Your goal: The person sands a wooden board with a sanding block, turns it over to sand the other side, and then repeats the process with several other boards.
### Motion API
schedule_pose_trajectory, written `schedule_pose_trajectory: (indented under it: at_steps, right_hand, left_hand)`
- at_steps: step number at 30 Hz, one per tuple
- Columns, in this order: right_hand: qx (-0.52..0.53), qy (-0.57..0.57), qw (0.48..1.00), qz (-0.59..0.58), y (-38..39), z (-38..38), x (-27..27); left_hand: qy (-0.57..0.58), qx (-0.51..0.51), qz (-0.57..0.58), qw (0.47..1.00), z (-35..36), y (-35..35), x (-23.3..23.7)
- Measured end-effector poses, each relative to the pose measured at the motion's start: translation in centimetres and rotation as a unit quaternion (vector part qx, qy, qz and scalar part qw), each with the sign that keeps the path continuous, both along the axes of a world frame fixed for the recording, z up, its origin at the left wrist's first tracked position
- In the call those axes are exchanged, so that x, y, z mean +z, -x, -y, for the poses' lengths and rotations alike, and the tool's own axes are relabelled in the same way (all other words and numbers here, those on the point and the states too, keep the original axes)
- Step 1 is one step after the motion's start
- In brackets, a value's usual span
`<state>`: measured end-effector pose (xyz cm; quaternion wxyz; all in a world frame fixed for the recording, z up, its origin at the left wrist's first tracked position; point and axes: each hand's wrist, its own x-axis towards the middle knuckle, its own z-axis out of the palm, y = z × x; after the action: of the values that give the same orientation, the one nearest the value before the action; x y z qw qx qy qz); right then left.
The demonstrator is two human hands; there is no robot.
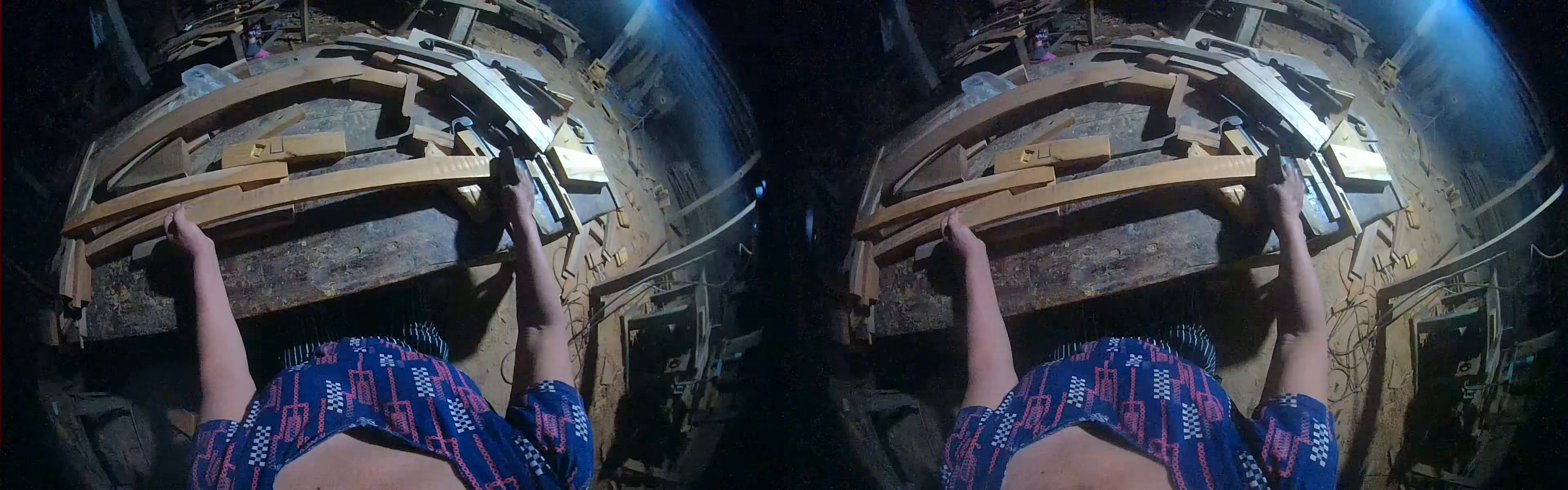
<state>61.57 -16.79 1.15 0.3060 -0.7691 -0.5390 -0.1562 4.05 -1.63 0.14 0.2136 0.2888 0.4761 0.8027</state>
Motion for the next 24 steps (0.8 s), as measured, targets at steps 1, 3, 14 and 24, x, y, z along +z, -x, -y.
schedule_pose_trajectory:
  at_steps: [1,3,14,24]
  right_hand:
    - [-0.039,0.067,0.996,0.033,1.6,0.3,1.3]
    - [0.037,0.030,0.998,-0.034,6.7,0.7,3.3]
    - [0.375,0.038,0.926,0.024,22.2,-2.8,2.1]
    - [-0.014,-0.034,0.953,-0.301,-9.0,-0.7,-2.0]
  left_hand:
    - [0.003,0.006,-0.024,1.000,0.0,0.0,0.1]
    - [0.002,0.002,-0.008,1.000,-0.2,0.4,-0.4]
    - [0.015,-0.005,-0.011,1.000,-0.5,0.5,-0.4]
    - [0.027,-0.014,0.027,0.999,-0.9,1.1,-1.0]
